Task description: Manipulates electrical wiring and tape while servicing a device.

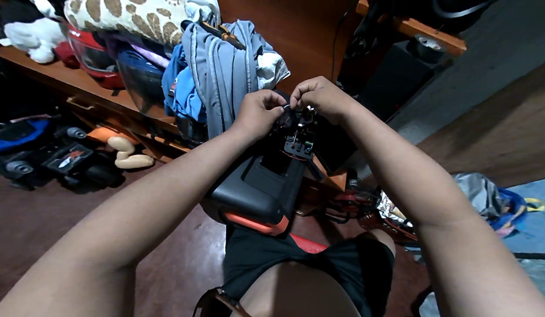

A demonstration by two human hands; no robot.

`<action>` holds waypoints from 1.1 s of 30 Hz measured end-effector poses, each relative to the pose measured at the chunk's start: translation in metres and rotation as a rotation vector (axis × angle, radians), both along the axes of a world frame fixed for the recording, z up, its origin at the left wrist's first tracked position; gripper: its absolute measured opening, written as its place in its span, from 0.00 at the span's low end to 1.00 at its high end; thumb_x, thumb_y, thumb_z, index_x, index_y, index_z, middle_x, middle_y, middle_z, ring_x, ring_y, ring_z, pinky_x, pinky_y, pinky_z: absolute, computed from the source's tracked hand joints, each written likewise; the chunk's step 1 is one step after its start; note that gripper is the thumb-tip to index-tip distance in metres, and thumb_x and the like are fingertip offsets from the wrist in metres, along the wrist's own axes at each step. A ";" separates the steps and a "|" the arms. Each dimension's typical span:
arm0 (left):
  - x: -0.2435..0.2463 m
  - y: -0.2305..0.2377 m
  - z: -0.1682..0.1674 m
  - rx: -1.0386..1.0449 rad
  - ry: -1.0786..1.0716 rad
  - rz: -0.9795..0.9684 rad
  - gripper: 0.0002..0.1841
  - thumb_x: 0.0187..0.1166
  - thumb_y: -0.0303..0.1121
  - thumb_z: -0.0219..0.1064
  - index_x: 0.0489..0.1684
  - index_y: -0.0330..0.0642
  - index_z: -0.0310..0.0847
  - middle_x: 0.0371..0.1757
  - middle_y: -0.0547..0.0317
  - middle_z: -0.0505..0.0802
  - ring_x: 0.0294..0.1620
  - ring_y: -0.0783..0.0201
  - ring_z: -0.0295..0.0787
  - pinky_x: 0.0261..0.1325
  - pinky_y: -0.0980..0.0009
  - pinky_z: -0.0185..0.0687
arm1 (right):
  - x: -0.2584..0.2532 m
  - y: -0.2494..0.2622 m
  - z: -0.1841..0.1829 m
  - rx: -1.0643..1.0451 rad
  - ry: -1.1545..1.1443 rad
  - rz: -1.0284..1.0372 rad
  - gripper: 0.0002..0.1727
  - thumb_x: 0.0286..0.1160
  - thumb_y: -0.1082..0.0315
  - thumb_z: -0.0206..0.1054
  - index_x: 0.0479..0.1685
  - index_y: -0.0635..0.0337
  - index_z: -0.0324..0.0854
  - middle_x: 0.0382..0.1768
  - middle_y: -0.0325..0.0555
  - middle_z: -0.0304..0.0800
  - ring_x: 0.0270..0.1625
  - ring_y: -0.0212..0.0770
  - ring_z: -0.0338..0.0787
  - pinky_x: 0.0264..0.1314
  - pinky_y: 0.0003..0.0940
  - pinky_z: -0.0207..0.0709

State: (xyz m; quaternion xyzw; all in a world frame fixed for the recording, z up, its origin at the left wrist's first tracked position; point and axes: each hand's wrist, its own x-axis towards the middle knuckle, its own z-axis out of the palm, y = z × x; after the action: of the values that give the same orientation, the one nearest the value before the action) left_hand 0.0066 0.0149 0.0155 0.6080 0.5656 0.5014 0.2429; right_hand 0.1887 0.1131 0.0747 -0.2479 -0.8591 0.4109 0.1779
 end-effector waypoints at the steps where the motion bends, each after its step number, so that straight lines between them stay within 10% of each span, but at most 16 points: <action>1: 0.000 0.000 0.000 0.004 -0.002 0.001 0.07 0.78 0.26 0.71 0.50 0.41 0.88 0.46 0.59 0.95 0.43 0.74 0.92 0.53 0.72 0.89 | -0.001 -0.001 0.001 0.017 0.009 -0.009 0.09 0.77 0.72 0.64 0.31 0.58 0.88 0.31 0.37 0.88 0.35 0.29 0.83 0.39 0.31 0.75; 13: -0.001 -0.001 0.002 -0.045 -0.190 0.009 0.04 0.77 0.31 0.73 0.42 0.42 0.90 0.38 0.62 0.93 0.37 0.72 0.87 0.45 0.72 0.83 | -0.010 -0.007 0.020 0.255 -0.315 -0.085 0.14 0.71 0.69 0.76 0.55 0.59 0.86 0.39 0.43 0.91 0.40 0.40 0.88 0.49 0.48 0.83; 18: 0.001 0.000 0.003 -0.080 -0.147 0.010 0.07 0.78 0.33 0.75 0.45 0.40 0.90 0.40 0.60 0.94 0.40 0.71 0.91 0.50 0.69 0.89 | -0.016 -0.011 0.031 0.440 -0.498 -0.059 0.09 0.75 0.61 0.75 0.49 0.51 0.90 0.43 0.41 0.94 0.52 0.44 0.89 0.64 0.68 0.70; 33: -0.001 0.000 0.002 0.000 0.022 -0.020 0.06 0.83 0.30 0.68 0.49 0.38 0.83 0.42 0.56 0.90 0.41 0.68 0.88 0.51 0.67 0.86 | -0.033 -0.023 0.039 0.953 -0.621 0.016 0.09 0.80 0.62 0.65 0.45 0.49 0.92 0.47 0.45 0.94 0.62 0.55 0.85 0.75 0.70 0.55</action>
State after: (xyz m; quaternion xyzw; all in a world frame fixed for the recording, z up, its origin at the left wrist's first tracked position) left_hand 0.0052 0.0147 0.0175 0.6193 0.5619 0.4922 0.2417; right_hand 0.1558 0.0900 0.1134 -0.2430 -0.9634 -0.1128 0.0059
